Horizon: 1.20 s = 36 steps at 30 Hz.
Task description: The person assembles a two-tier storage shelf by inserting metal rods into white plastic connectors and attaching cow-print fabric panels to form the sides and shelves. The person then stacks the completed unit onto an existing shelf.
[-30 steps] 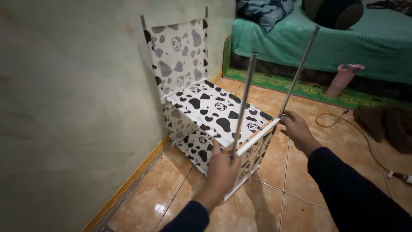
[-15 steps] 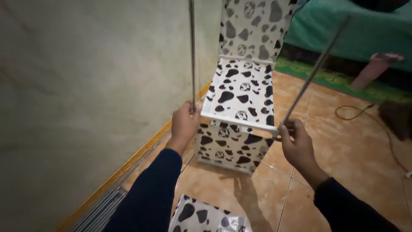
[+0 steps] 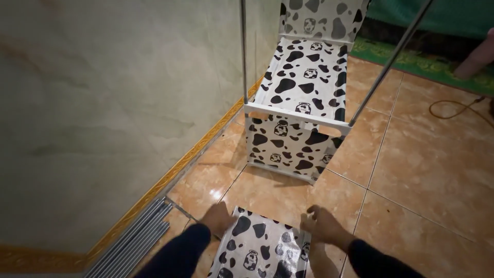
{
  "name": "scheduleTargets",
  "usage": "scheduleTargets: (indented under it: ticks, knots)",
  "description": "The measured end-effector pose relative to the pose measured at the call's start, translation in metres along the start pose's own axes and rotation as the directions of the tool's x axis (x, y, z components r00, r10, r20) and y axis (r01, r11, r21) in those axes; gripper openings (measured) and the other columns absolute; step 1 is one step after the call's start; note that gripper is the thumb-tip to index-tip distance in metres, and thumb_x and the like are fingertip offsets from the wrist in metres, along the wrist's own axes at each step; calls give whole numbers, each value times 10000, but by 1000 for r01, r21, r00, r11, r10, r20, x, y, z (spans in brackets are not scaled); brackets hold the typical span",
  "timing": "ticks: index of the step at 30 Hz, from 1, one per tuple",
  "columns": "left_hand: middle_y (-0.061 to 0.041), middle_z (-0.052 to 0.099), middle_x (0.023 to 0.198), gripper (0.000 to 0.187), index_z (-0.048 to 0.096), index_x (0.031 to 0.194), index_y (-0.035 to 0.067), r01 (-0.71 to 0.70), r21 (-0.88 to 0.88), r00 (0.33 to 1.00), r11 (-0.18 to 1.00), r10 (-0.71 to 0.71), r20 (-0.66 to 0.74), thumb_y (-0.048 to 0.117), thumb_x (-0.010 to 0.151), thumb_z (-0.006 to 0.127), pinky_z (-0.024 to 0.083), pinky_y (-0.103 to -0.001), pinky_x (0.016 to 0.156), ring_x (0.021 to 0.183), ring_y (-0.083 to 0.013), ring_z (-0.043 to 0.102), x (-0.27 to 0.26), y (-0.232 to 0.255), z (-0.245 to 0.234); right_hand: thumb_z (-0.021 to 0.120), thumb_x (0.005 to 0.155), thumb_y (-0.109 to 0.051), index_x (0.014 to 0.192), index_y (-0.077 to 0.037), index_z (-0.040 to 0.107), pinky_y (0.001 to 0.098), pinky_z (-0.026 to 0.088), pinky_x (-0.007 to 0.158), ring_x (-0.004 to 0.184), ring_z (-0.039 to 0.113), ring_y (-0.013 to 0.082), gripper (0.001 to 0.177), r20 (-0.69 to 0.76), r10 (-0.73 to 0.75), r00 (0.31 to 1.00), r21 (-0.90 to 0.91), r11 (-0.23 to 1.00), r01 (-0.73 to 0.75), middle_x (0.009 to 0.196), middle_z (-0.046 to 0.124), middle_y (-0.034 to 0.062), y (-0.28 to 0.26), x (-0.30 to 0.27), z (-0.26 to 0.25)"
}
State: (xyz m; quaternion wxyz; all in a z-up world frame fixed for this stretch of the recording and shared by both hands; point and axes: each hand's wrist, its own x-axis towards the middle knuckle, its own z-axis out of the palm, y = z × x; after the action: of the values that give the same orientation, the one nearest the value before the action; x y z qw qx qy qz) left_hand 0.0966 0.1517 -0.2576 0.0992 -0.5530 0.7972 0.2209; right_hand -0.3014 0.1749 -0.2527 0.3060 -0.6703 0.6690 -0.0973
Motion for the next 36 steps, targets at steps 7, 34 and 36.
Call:
scheduleTargets:
  ticks: [7,34,36]
  knots:
    - [-219,668,1158,415,576,1181,20,313,-455,899,833,-414,-140,168,819,716,541,-484,936,1114,-403,657,-17,34,46,875,696,-220,1193,-115,581,412,533,960,1112,618,382,587,144,3,990,-104,994,13,1193,588,172,-1,-17,48]
    - [-111,726,1160,372,528,1356,2,-579,-815,814,36,76,-575,173,1028,566,564,-316,904,1026,-158,692,-79,122,-310,705,928,-215,1202,-18,655,343,541,814,991,675,172,341,-35,-218,975,798,582,158,1109,725,62,-107,-13,-168]
    - [-98,729,1155,361,528,1349,14,-610,-788,792,80,50,-608,181,1030,554,556,-308,919,1041,-151,689,-98,139,-345,659,942,-203,1201,-35,628,346,559,792,992,681,166,310,-121,-231,965,811,537,230,1115,723,57,-127,-23,-201]
